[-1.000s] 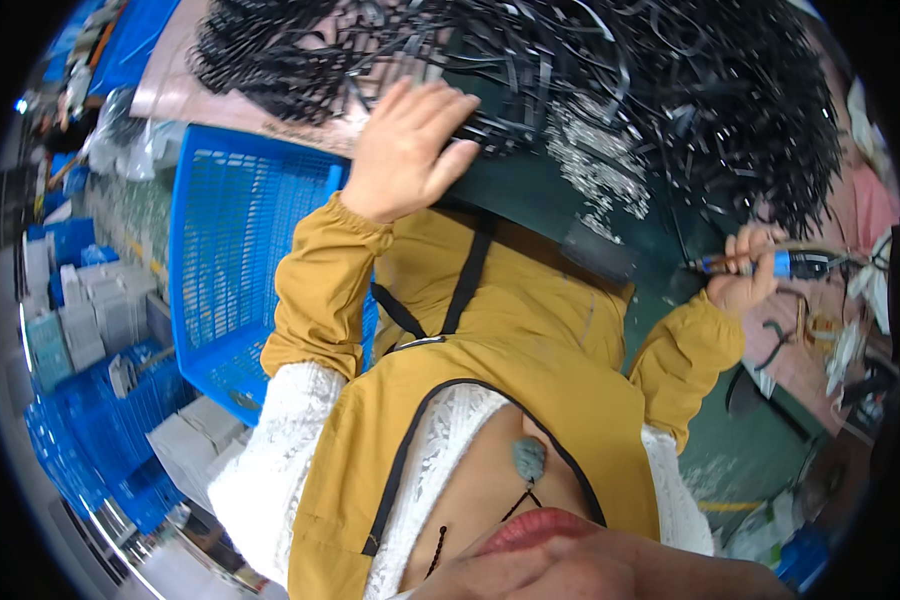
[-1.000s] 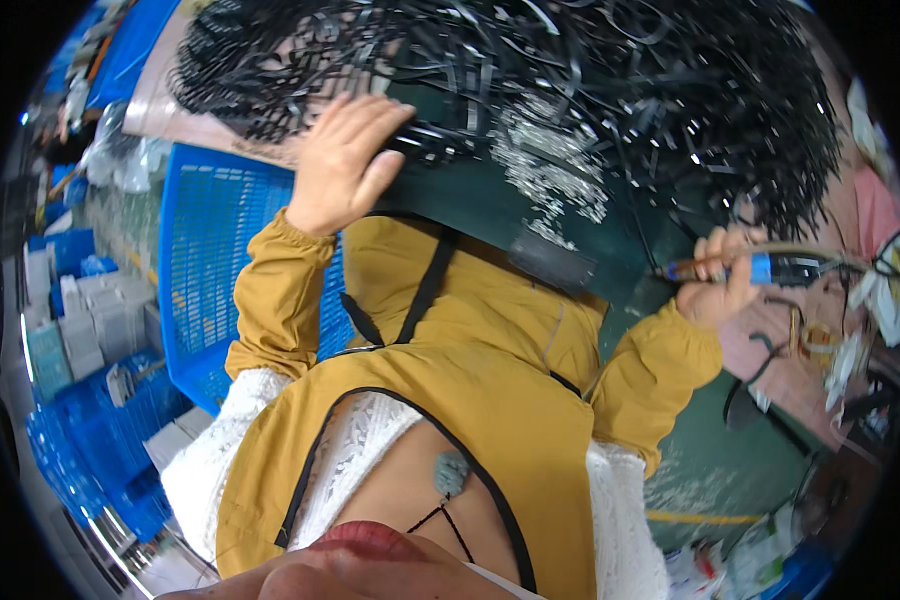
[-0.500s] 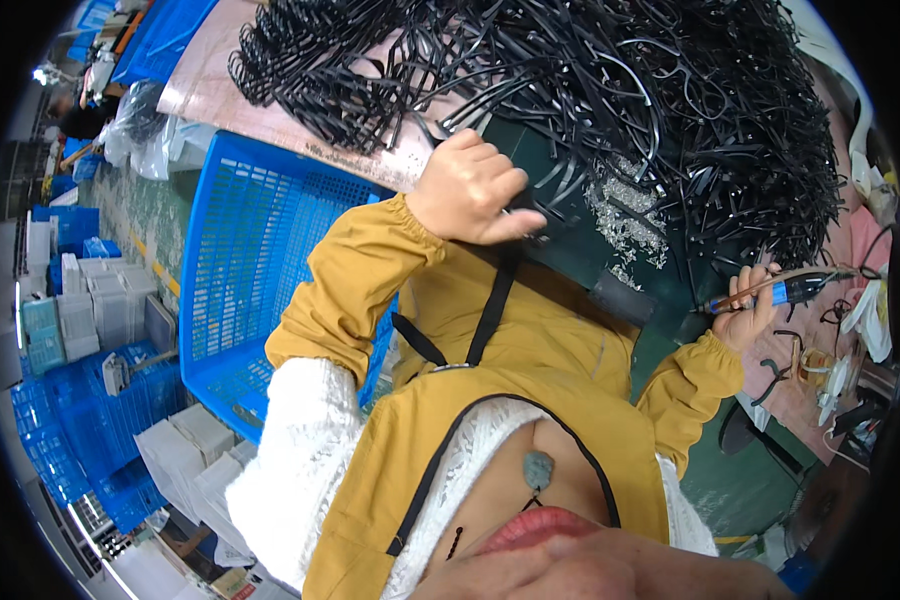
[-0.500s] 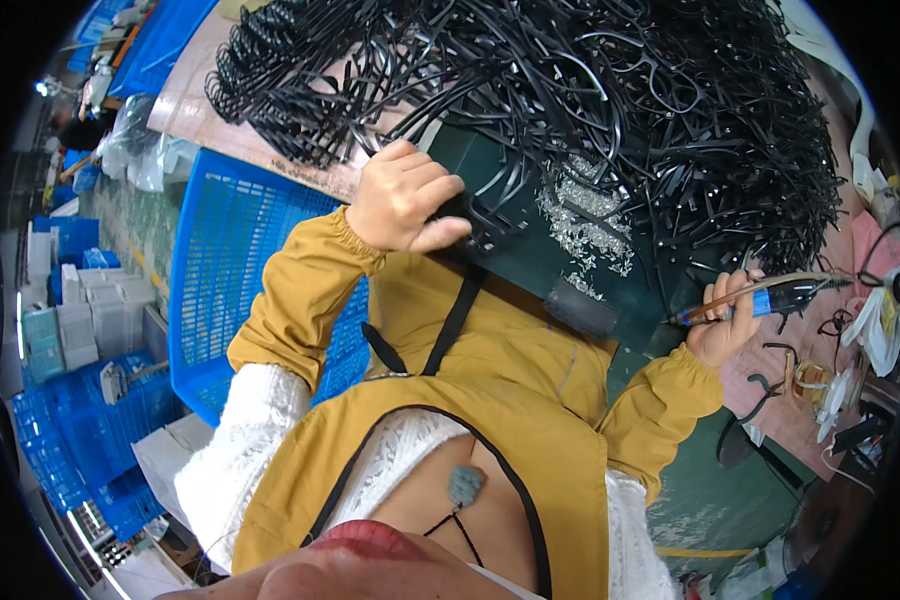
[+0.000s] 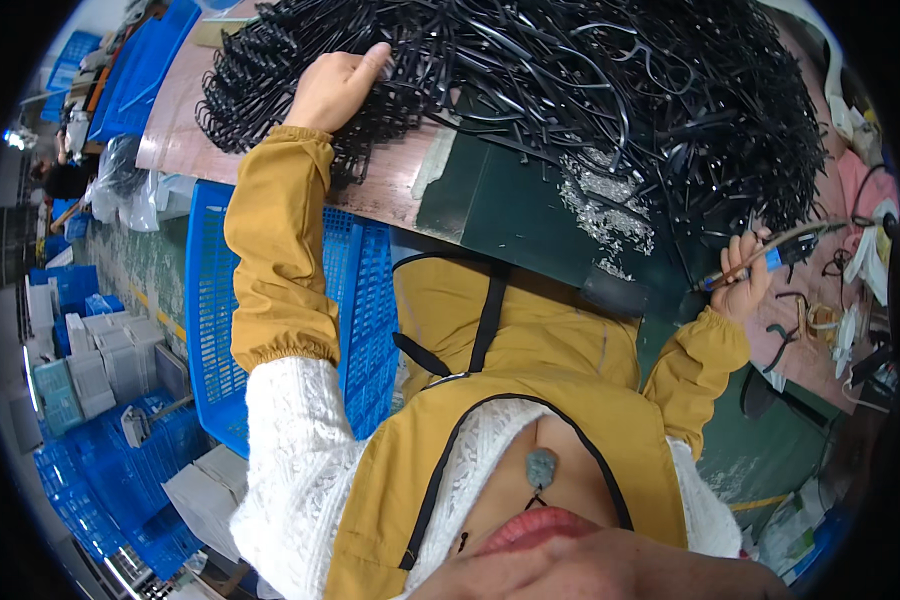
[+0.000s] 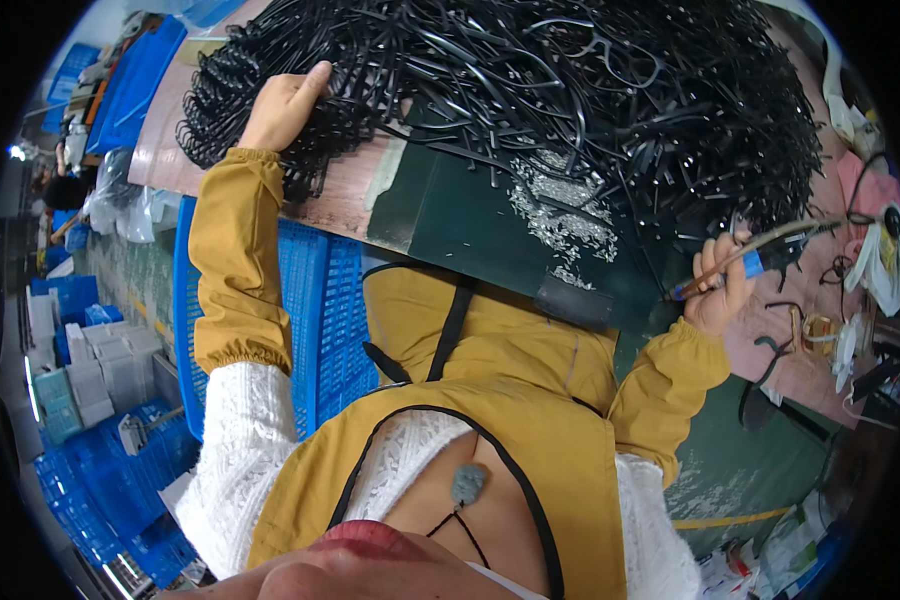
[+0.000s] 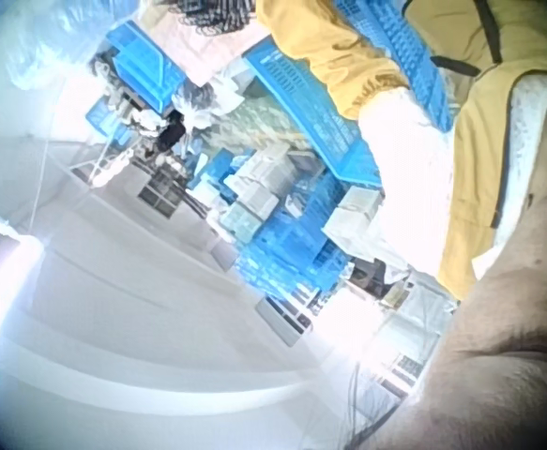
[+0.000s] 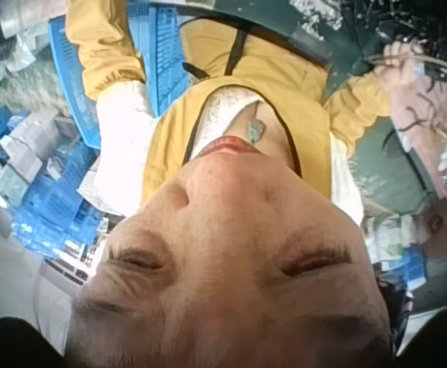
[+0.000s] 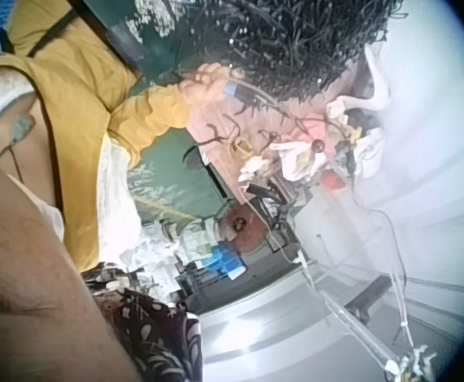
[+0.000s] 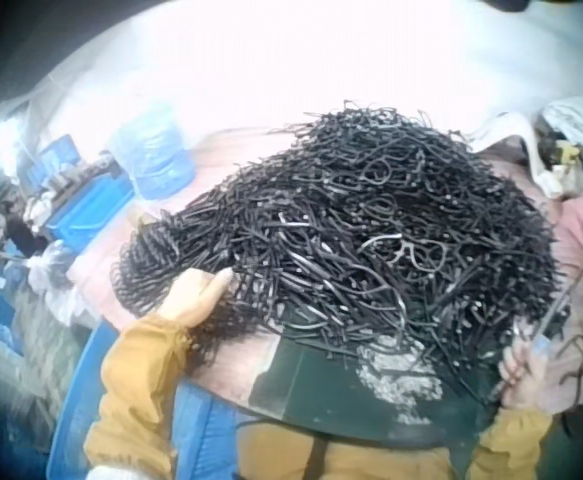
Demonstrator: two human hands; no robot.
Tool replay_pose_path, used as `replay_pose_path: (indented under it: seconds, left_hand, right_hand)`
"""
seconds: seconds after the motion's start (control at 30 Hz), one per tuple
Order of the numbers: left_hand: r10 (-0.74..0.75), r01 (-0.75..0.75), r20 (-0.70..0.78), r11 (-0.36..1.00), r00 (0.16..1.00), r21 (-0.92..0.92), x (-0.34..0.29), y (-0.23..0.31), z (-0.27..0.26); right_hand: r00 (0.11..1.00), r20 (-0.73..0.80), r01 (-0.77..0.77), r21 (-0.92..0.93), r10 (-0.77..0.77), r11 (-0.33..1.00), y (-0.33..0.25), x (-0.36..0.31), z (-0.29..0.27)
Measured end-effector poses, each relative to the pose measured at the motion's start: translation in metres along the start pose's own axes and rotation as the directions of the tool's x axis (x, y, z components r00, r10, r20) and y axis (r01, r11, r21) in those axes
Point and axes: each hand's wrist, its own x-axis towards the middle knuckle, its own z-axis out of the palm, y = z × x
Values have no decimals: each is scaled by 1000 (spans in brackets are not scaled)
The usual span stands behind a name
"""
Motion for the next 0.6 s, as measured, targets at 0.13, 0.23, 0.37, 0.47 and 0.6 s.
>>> replay_pose_path:
  seconds: [0.13, 0.23, 0.37, 0.47, 0.6]
  left_hand:
    - [-14, 14, 22, 1000, 1000, -12, -1, 18, -5]
    - [115, -186, -333, 964, 936, -189, -26, 3, -16]
    - [-341, 215, -558, 935, 756, -281, -73, -73, -38]
    - [-536, 354, -426, 828, 729, -435, -89, -133, -18]
    - [-514, 287, -440, 826, 736, -485, -97, -164, 20]
  right_hand:
    - [998, 24, 55, -141, -52, 989, -1, -2, -8]
    - [972, -165, 83, -420, -166, 904, -14, -15, -21]
    - [745, 111, 312, -930, -658, 196, -22, -40, -2]
    - [737, 478, 657, -671, -477, 343, 13, -41, 81]
    - [597, 780, 770, -489, -190, 410, 102, 18, 255]
